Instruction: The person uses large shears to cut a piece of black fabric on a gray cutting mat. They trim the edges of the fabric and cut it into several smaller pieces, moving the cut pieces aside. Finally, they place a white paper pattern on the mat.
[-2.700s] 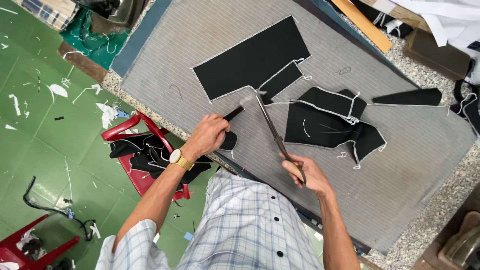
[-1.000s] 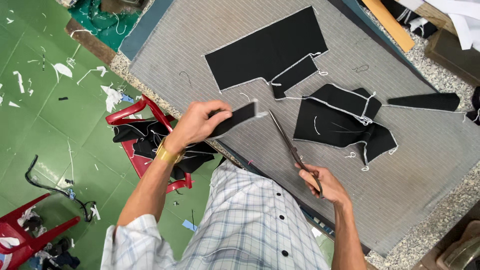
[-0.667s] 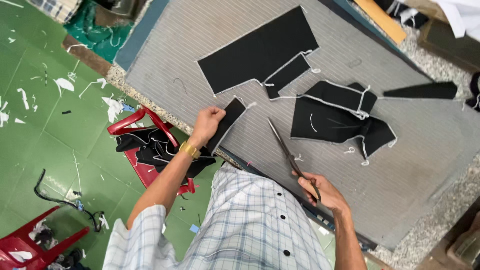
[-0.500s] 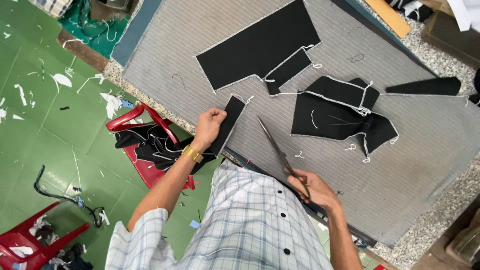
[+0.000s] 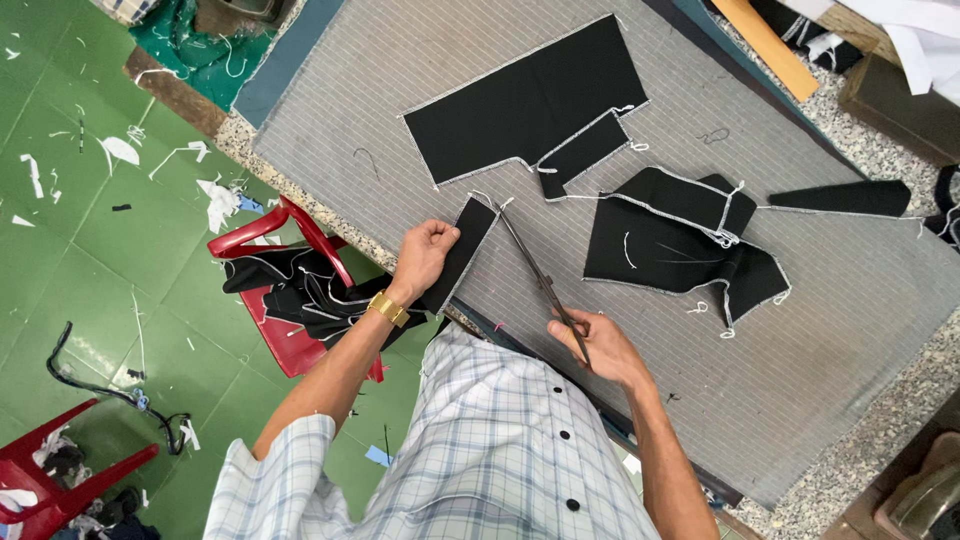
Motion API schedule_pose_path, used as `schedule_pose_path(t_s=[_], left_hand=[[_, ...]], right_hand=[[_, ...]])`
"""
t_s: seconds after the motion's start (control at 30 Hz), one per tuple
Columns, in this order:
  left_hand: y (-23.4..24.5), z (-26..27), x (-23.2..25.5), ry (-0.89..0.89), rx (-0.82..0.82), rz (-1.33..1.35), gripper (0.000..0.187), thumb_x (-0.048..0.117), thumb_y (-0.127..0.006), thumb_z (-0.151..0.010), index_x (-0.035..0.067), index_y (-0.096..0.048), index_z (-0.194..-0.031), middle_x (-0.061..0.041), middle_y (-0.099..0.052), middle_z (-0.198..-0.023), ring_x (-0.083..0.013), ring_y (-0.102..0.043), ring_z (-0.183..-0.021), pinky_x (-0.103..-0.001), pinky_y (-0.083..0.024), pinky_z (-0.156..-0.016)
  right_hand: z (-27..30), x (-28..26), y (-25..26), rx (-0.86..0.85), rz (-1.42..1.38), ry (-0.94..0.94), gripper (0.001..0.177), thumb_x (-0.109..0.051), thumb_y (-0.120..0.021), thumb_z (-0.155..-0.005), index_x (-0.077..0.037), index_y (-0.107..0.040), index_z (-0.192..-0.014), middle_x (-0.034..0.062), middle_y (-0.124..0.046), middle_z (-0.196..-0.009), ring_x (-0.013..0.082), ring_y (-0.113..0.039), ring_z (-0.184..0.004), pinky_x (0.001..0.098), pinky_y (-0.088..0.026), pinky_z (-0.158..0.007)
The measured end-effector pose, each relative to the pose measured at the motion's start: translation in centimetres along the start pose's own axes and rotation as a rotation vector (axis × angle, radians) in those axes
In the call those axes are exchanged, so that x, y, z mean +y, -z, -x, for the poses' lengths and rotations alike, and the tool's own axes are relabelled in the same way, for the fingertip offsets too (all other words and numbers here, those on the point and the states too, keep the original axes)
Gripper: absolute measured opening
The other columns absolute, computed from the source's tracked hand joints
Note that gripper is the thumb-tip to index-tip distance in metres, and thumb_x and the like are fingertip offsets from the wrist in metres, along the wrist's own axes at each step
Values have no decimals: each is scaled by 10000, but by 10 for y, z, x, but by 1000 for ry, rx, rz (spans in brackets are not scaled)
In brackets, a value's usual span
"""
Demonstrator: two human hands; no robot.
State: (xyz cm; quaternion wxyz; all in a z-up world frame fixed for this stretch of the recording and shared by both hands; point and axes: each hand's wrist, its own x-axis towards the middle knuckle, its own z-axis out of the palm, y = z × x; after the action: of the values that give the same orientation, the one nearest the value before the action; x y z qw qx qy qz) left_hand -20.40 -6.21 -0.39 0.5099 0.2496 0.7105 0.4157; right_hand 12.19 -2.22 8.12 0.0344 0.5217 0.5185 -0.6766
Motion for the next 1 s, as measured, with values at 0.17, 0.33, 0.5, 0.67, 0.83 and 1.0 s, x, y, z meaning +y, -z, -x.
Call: schedule_pose_path(t_s=[0.17, 0.33, 0.5, 0.67, 0.83, 1.0], left_hand=[[-1, -7, -13, 4, 5, 16, 110, 197, -691, -987, 95, -696, -946, 87, -535, -557, -5, -449, -517, -152, -333, -491], [-2, -8, -15, 13, 1, 12, 113, 213, -697, -982, 108, -701, -942, 83, -556, -559, -6, -466, -514, -158, -350, -487], [-2, -13, -20, -16, 15, -34, 117, 210, -702, -983, 94, -705, -961, 75, -542, -565, -16, -464, -531, -170, -342, -484], [14, -23, -5, -26, 1, -107, 141, 266, -714, -965, 129, -742, -981, 45, -633, -645, -48, -502, -594, -210, -383, -547], [21, -9, 106, -176, 30, -167, 118, 229, -742, -962, 123, -748, -1013, 21, -613, -650, -72, -522, -632, -225, -422, -592], [10, -48, 160, -541, 108, -412, 149, 214, -652, -1018, 93, -733, -987, 36, -642, -781, -87, -491, -674, -299, -416, -668]], right_hand=[[5, -13, -1, 31, 42, -21, 599, -405, -725, -932, 46, -652, -1320, 90, -595, -489, 170, -592, -433, 255, -452, -316], [10, -33, -4, 81, 228, -33, 641, -511, -776, -862, -12, -727, -1261, 72, -653, -544, 200, -622, -523, 336, -458, -492], [25, -51, -11, 134, 230, -13, 306, -416, -795, -876, -118, -806, -945, 59, -636, -506, 201, -628, -538, 305, -449, -543], [31, -12, -7, 156, -19, 35, 374, -305, -818, -867, -93, -776, -1173, 100, -734, -715, 161, -612, -669, 298, -493, -655], [62, 40, 13, 175, -82, -51, 558, -354, -816, -865, -40, -719, -1315, 107, -770, -680, 167, -592, -568, 318, -503, -544], [93, 77, 21, 153, -44, -197, 974, -662, -612, -751, -91, -497, -1532, 7, -482, -563, 124, -481, -484, 276, -402, -453]])
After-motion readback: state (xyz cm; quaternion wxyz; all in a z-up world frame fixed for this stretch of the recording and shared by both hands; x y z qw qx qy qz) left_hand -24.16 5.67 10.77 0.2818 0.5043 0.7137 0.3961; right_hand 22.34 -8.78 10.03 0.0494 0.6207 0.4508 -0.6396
